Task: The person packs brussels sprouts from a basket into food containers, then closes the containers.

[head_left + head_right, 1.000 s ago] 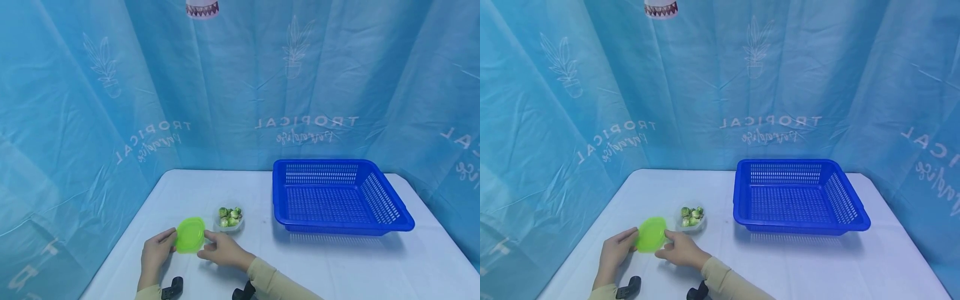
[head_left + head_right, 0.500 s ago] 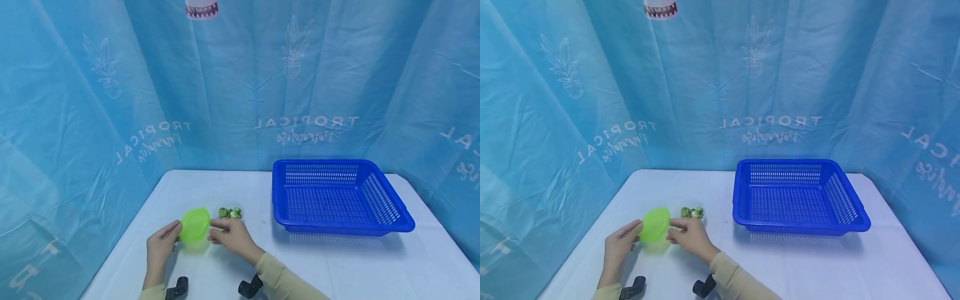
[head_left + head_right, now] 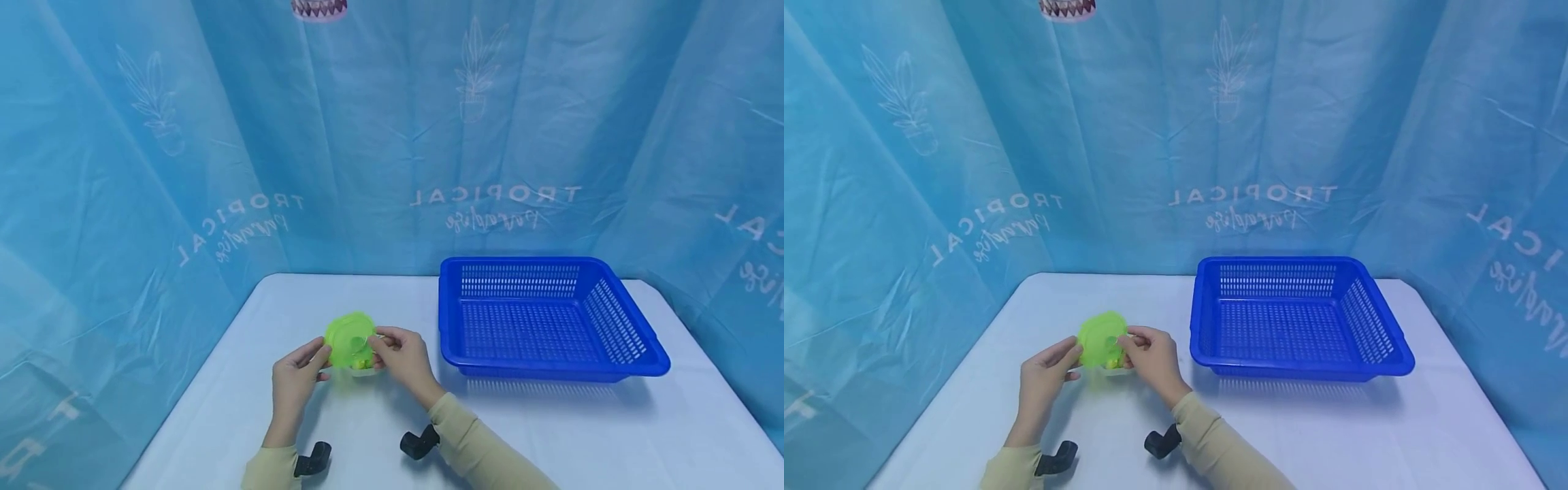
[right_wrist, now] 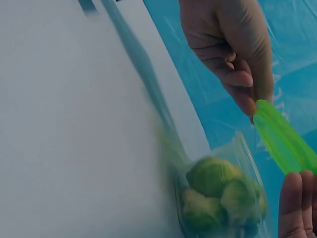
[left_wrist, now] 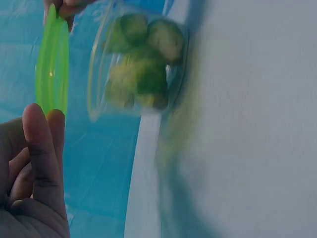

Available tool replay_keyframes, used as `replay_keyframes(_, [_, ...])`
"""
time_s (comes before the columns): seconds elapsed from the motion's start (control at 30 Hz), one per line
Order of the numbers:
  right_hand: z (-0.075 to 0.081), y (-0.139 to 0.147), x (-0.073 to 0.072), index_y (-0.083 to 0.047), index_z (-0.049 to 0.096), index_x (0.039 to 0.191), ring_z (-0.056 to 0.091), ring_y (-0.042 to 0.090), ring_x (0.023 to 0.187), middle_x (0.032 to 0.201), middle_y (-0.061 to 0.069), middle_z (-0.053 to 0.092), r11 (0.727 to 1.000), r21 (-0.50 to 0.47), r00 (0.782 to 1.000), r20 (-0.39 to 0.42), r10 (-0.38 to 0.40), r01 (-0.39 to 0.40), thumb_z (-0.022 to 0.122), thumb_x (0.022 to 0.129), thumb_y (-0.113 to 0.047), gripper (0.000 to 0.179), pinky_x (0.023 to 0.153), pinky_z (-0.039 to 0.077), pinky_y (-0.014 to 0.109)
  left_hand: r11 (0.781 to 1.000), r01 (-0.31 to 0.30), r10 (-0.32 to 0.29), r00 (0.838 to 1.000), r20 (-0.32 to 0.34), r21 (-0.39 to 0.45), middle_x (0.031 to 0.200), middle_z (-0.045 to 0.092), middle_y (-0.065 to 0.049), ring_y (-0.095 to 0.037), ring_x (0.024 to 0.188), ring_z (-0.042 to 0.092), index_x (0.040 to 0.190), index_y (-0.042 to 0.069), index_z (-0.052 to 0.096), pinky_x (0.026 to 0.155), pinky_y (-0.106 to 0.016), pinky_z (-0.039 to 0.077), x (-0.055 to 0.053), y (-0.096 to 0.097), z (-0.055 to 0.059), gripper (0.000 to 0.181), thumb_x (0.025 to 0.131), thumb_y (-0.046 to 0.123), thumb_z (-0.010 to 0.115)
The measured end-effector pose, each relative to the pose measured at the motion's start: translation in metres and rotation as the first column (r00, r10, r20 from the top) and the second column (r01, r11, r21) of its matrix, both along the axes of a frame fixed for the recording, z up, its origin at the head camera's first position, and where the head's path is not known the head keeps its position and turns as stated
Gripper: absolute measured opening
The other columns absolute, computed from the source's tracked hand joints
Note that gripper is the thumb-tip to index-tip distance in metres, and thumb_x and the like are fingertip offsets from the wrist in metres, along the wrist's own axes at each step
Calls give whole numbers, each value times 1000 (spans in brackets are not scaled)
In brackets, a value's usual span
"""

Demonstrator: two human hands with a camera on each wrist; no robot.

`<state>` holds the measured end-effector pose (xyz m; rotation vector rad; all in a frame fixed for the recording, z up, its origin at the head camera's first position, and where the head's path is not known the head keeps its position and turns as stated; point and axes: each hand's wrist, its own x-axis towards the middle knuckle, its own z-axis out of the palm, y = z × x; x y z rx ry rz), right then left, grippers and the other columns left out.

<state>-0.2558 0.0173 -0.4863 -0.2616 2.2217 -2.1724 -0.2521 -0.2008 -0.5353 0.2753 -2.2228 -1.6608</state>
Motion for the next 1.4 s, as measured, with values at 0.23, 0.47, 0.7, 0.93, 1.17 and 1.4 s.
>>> replay_keyframes(0.23, [-3,12,-6,-11,66,116,65,15,71,95,6,68,996,83,999,45,-28,24,70,84,-29,36,70,58,43,1000,9,-8,1000,25,-15,100,74,-5,-16,67,71,113,22,68,57,-27,58,-3,15,1,56,73,61,71])
replay_keyframes(0.47, [-3,19,-16,-17,57,131,65,12,67,126,9,62,995,78,995,85,59,-66,68,85,-20,47,68,58,35,998,20,-26,995,92,63,114,69,-15,-17,69,71,116,10,67,60,-23,58,17,37,47,35,84,23,71])
replay_keyframes(0.7, [1,23,-33,-13,54,133,62,8,65,147,0,44,996,39,995,45,84,-86,61,91,-17,43,67,58,28,993,72,-79,994,79,92,115,69,-10,-20,71,71,118,12,66,56,-24,57,2,41,50,38,84,28,72])
replay_keyframes(0.93, [0,23,-33,-10,56,131,58,8,57,146,-2,46,993,107,997,54,51,-57,60,91,-17,41,63,57,25,986,118,-132,984,122,116,112,70,-5,-19,71,70,116,17,66,57,-25,57,-2,40,57,37,83,32,72])
replay_keyframes(1.17, [-8,22,-32,-12,63,124,54,9,53,139,-4,53,960,254,993,43,112,-119,64,88,-18,37,54,52,24,988,115,-132,975,178,104,105,72,-8,-17,66,69,114,17,67,56,-26,57,9,33,49,35,82,30,73])
replay_keyframes(1.4, [-18,20,-32,-14,63,124,52,9,48,140,-10,52,950,271,988,34,152,-156,65,88,-20,36,49,50,24,990,126,-135,973,189,58,126,64,-8,-24,61,67,121,21,63,49,-24,53,13,28,43,39,83,28,72])
